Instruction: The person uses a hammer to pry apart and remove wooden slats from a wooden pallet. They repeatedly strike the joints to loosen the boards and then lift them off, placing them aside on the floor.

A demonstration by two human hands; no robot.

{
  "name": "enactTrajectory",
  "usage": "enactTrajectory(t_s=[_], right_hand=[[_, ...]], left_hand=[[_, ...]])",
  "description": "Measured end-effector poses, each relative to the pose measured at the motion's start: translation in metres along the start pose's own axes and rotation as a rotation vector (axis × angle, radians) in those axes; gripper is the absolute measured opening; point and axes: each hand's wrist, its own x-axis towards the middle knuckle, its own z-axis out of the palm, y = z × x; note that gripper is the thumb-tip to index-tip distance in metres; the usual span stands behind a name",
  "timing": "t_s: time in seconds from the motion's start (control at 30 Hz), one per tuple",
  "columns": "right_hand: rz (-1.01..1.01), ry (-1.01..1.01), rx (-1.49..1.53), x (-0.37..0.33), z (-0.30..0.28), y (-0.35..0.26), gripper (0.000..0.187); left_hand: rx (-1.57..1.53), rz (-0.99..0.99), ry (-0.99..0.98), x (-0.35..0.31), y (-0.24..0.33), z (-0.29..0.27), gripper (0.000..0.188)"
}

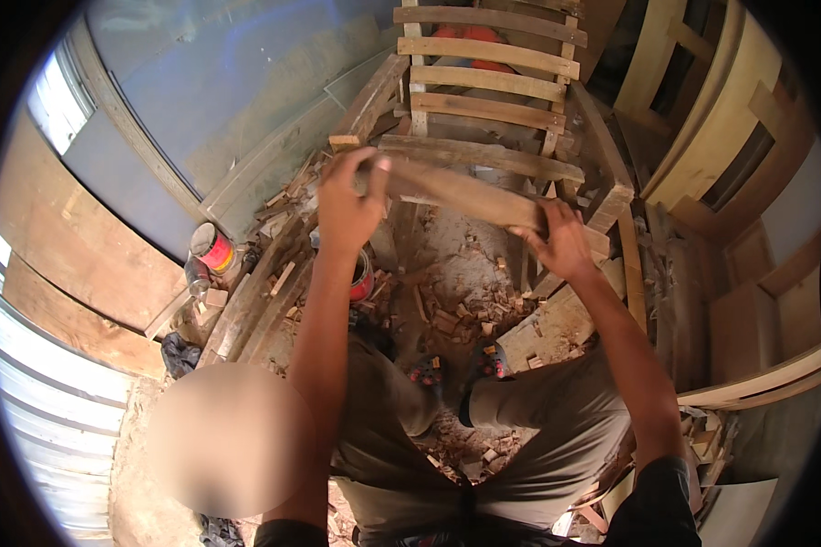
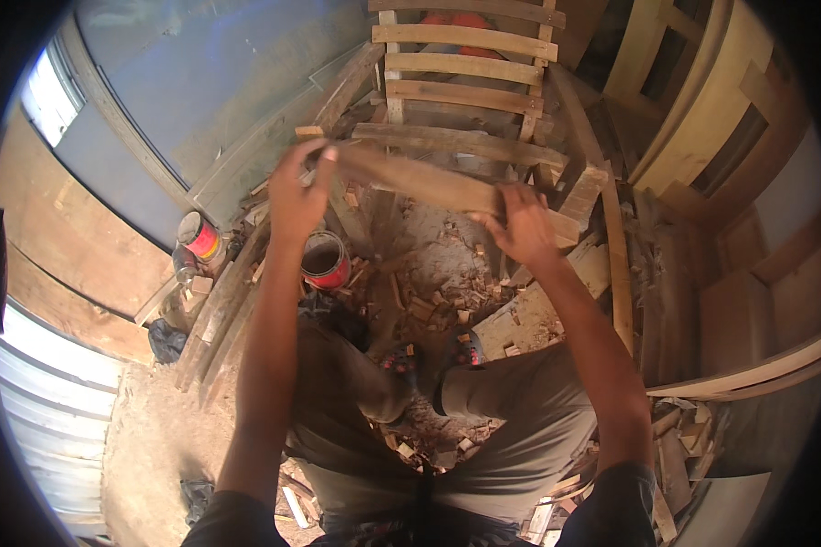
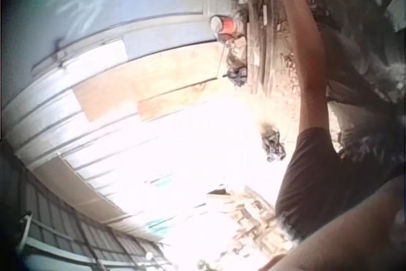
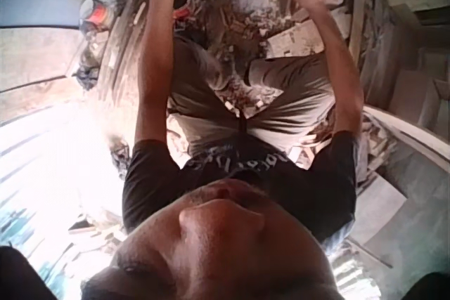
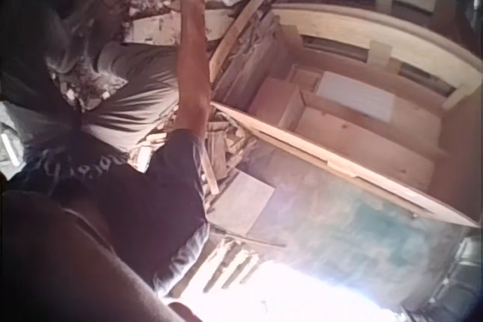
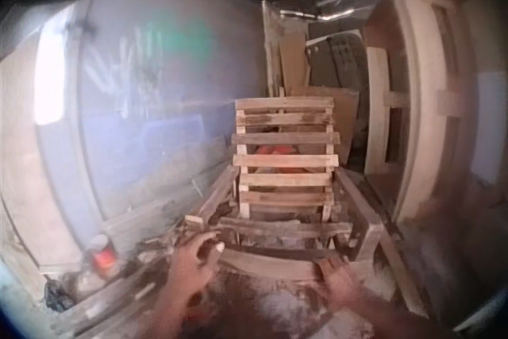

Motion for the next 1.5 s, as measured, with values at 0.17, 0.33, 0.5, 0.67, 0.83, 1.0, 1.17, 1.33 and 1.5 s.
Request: enactTrajectory(t_s=[0.17, 0.33, 0.5, 0.67, 0.83, 1.0, 1.17, 1.33, 1.5], right_hand=[[0.322, 0.075, 0.096, 0.041, 0.004, 0.014, 0.068], [0.435, -0.216, 0.098, 0.093, 0.016, 0.044, 0.069], [0.329, -0.565, 0.114, 0.162, 0.048, 0.081, 0.082], [0.322, -0.605, 0.101, 0.199, 0.072, 0.081, 0.090], [0.275, -0.588, 0.050, 0.211, 0.088, 0.120, 0.095], [0.174, -0.684, 0.152, 0.207, 0.122, 0.138, 0.100], [0.305, -0.316, 0.128, 0.169, 0.168, 0.151, 0.108], [0.169, -0.366, 0.026, 0.163, 0.152, 0.137, 0.107], [0.097, -0.305, -0.069, 0.168, 0.132, 0.124, 0.102]], left_hand=[[-0.008, -0.153, 0.193, 0.005, -0.026, 0.006, 0.024], [-0.004, -0.176, 0.156, 0.004, -0.037, 0.022, 0.020], [0.015, -0.233, 0.044, 0.001, -0.048, 0.028, 0.019], [-0.017, -0.289, -0.097, -0.004, -0.063, 0.015, 0.020], [0.004, -0.231, -0.219, -0.011, -0.079, 0.025, 0.022], [-0.060, -0.300, -0.359, -0.017, -0.078, 0.011, 0.029], [-0.032, -0.397, -0.504, -0.016, -0.078, 0.021, 0.029], [-0.029, -0.358, -0.570, -0.015, -0.076, 0.020, 0.028], [-0.054, -0.395, -0.619, -0.008, -0.070, 0.018, 0.029]])
